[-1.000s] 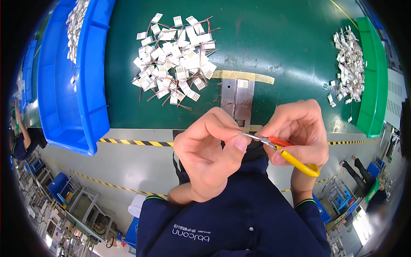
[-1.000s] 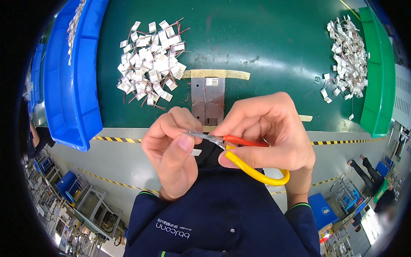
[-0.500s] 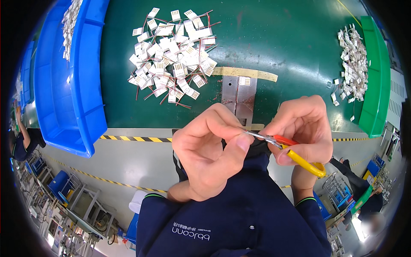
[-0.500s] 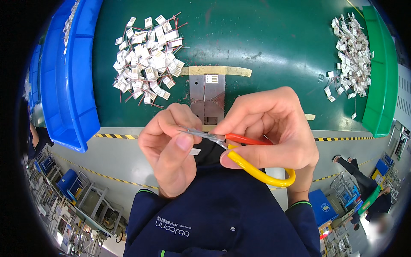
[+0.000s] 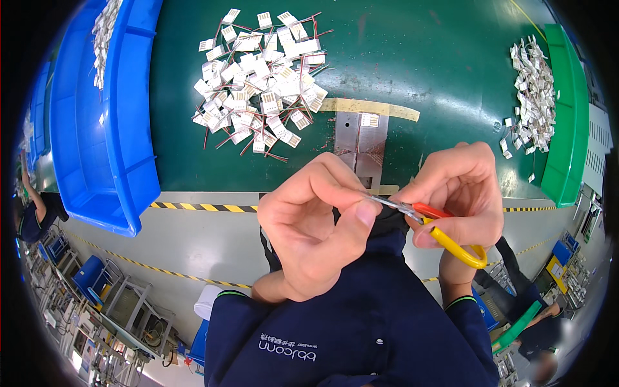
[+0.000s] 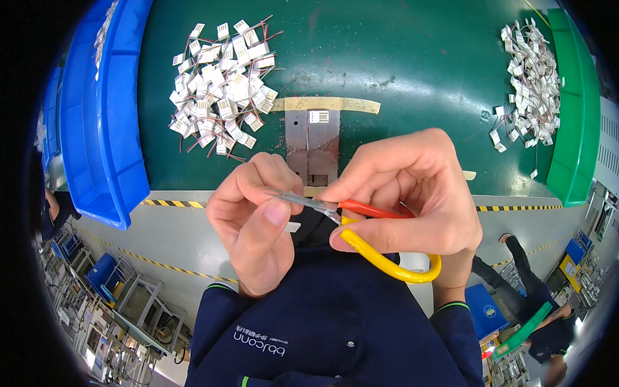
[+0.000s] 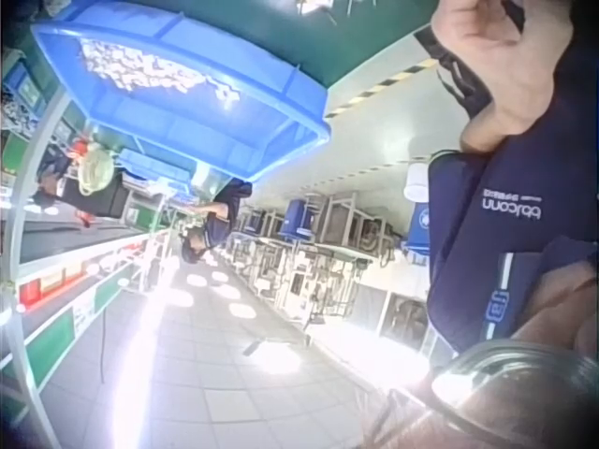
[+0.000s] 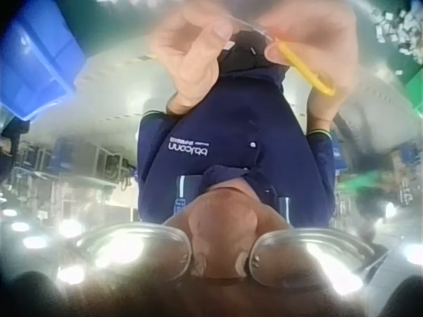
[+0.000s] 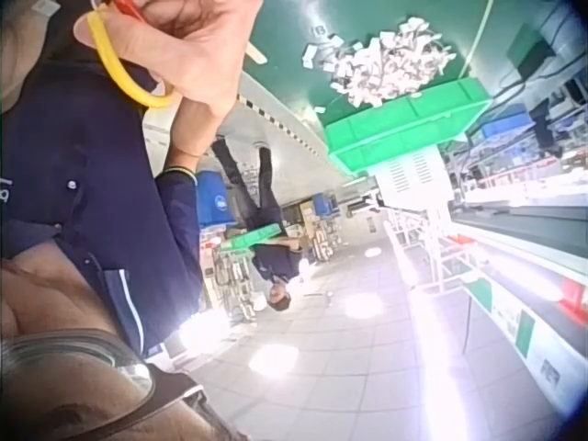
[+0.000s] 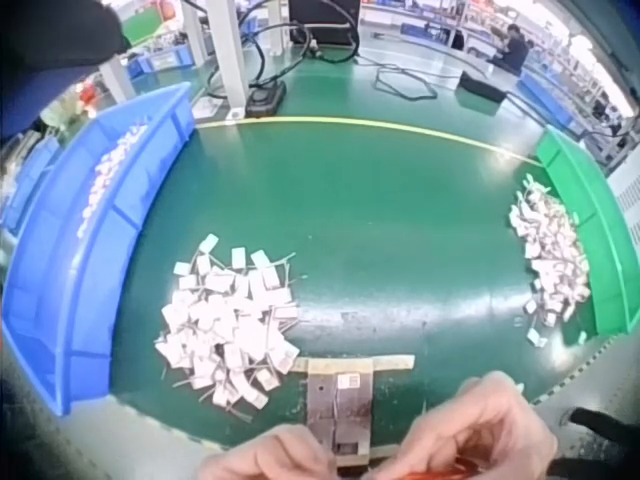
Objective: The person assembles electronic components by cutting wires with scissors and placing them onto a jig.
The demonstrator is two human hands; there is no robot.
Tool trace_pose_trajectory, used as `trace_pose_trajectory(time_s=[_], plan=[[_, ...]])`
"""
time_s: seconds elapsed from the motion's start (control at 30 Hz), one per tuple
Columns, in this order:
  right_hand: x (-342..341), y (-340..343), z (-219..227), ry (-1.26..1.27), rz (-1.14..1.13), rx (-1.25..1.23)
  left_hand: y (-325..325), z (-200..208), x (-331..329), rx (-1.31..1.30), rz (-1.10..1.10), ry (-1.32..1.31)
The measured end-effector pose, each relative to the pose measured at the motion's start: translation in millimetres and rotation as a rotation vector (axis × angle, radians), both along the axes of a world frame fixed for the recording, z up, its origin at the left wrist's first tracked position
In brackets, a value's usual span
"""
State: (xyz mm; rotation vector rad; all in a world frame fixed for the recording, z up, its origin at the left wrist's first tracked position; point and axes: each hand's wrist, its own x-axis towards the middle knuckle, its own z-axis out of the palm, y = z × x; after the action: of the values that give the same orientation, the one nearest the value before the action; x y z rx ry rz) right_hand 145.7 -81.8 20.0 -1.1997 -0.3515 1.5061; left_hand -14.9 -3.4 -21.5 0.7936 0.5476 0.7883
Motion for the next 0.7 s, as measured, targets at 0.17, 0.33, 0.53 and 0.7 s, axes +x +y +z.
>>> trace_pose_trajectory(time_s=[0.17, 0.33, 0.53, 0.7], plan=[[1.5, -2.1, -1.9, -0.022, 0.026, 0.04, -0.5, -1.4, -0.5, 0.025, -0.012, 0.002], [2.7, -1.7, -0.9, -0.031, 0.031, 0.054, 0.0, -0.2, -0.2, 0.024, -0.011, 0.002], [3.8, -2.7, 2.9, 0.027, -0.008, 0.005, 0.7, -1.6, 0.7, 0.006, -0.004, 0.011], [-1.4, 0.1, 5.2, 0.073, -0.217, 0.117, 0.1, -2.9, -2.7, -0.011, 0.017, 0.053]])
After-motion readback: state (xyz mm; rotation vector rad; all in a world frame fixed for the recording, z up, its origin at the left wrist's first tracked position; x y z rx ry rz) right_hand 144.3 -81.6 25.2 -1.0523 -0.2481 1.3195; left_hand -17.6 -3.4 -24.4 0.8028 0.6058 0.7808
